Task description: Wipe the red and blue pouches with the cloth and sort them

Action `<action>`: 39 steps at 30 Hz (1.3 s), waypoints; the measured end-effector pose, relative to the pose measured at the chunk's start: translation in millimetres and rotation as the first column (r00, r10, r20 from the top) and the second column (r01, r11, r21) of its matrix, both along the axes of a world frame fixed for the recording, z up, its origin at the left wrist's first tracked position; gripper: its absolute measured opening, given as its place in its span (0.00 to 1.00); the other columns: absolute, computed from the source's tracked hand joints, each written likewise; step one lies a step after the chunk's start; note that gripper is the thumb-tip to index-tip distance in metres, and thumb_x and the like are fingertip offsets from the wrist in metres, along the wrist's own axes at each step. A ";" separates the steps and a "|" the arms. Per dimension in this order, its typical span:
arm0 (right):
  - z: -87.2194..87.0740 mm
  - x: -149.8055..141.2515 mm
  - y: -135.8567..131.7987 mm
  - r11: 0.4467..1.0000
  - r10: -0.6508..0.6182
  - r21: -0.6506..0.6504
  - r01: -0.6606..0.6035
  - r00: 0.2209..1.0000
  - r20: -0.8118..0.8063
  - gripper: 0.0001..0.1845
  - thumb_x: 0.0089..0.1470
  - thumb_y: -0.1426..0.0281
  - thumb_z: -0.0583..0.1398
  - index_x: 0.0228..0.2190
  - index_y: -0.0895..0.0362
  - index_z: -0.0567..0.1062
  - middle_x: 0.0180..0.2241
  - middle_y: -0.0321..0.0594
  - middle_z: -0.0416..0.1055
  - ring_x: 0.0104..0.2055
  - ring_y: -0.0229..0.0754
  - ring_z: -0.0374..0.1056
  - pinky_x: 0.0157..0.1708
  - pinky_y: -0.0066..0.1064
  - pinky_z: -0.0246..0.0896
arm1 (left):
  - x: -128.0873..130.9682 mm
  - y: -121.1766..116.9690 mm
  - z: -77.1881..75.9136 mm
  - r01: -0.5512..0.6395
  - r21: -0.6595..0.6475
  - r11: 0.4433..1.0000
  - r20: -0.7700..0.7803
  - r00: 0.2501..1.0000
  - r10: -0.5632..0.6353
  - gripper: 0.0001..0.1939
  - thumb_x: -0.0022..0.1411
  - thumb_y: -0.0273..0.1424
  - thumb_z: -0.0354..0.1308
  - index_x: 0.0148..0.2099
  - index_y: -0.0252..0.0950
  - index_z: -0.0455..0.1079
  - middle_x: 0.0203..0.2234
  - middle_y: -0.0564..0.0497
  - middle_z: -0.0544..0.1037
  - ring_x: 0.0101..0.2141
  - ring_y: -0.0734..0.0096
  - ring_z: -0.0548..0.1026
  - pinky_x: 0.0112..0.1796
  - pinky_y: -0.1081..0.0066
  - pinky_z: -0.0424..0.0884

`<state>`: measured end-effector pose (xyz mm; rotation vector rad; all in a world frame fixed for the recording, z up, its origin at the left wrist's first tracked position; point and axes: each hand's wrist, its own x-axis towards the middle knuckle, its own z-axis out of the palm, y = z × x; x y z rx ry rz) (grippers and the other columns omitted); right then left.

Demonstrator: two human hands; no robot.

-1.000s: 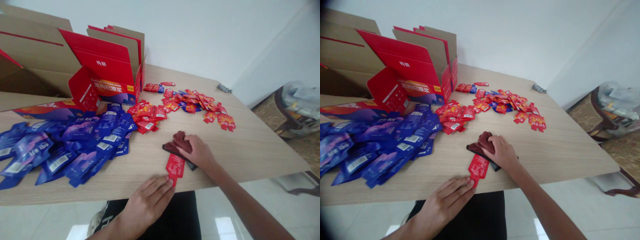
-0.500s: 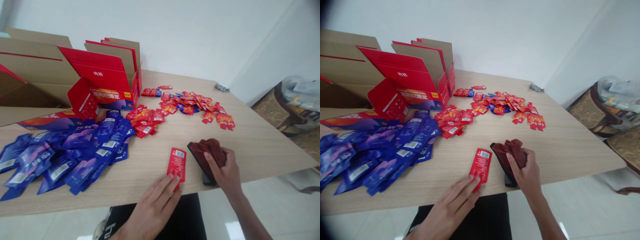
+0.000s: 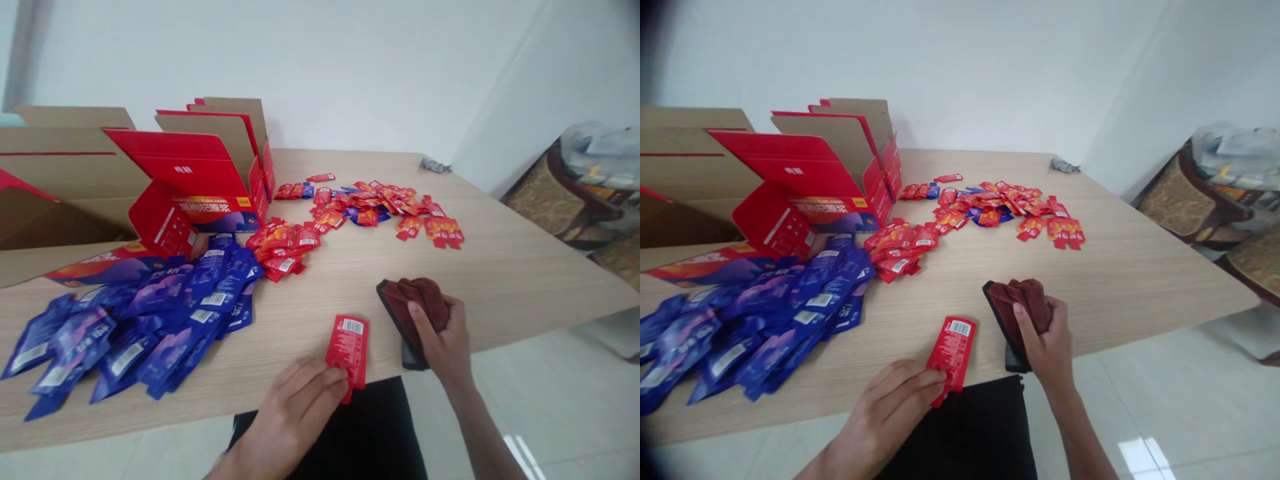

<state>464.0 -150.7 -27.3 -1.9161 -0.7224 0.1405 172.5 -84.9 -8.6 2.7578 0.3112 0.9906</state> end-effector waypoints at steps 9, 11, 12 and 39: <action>-11.8 2.7 -2.1 0.995 -0.072 0.078 0.065 0.994 0.087 0.34 0.50 0.43 0.67 0.47 0.54 0.69 0.42 0.47 0.74 0.43 0.54 0.71 0.42 0.41 0.63 | 28.0 64.9 53.9 -0.307 -0.438 0.845 -0.059 0.948 0.313 0.08 0.74 0.36 0.58 0.45 0.37 0.74 0.34 0.53 0.81 0.33 0.72 0.78 0.36 0.74 0.72; -11.4 1.0 -2.5 0.993 -0.084 0.095 0.074 0.991 0.106 0.34 0.51 0.43 0.67 0.46 0.54 0.69 0.43 0.47 0.72 0.44 0.54 0.70 0.43 0.41 0.62 | 37.3 86.3 52.7 -0.308 -0.493 0.813 -0.211 0.950 0.232 0.09 0.74 0.36 0.58 0.47 0.36 0.75 0.34 0.54 0.81 0.32 0.72 0.79 0.34 0.75 0.71; -10.9 0.2 -2.7 0.992 -0.087 0.098 0.076 0.990 0.112 0.33 0.51 0.43 0.67 0.46 0.54 0.69 0.43 0.47 0.72 0.45 0.54 0.70 0.44 0.41 0.62 | 42.2 96.0 49.0 -0.301 -0.498 0.813 -0.266 0.946 0.187 0.10 0.73 0.36 0.59 0.49 0.36 0.75 0.35 0.53 0.81 0.32 0.71 0.79 0.33 0.75 0.72; 37.8 -37.2 28.6 0.633 0.753 -0.194 -0.750 0.537 0.380 0.18 0.60 0.59 0.66 0.47 0.50 0.69 0.44 0.40 0.75 0.46 0.47 0.72 0.44 0.36 0.67 | 8.4 -20.3 -22.2 -0.147 0.126 0.981 -0.198 0.965 0.170 0.18 0.78 0.30 0.50 0.64 0.33 0.69 0.58 0.48 0.78 0.58 0.62 0.75 0.59 0.63 0.73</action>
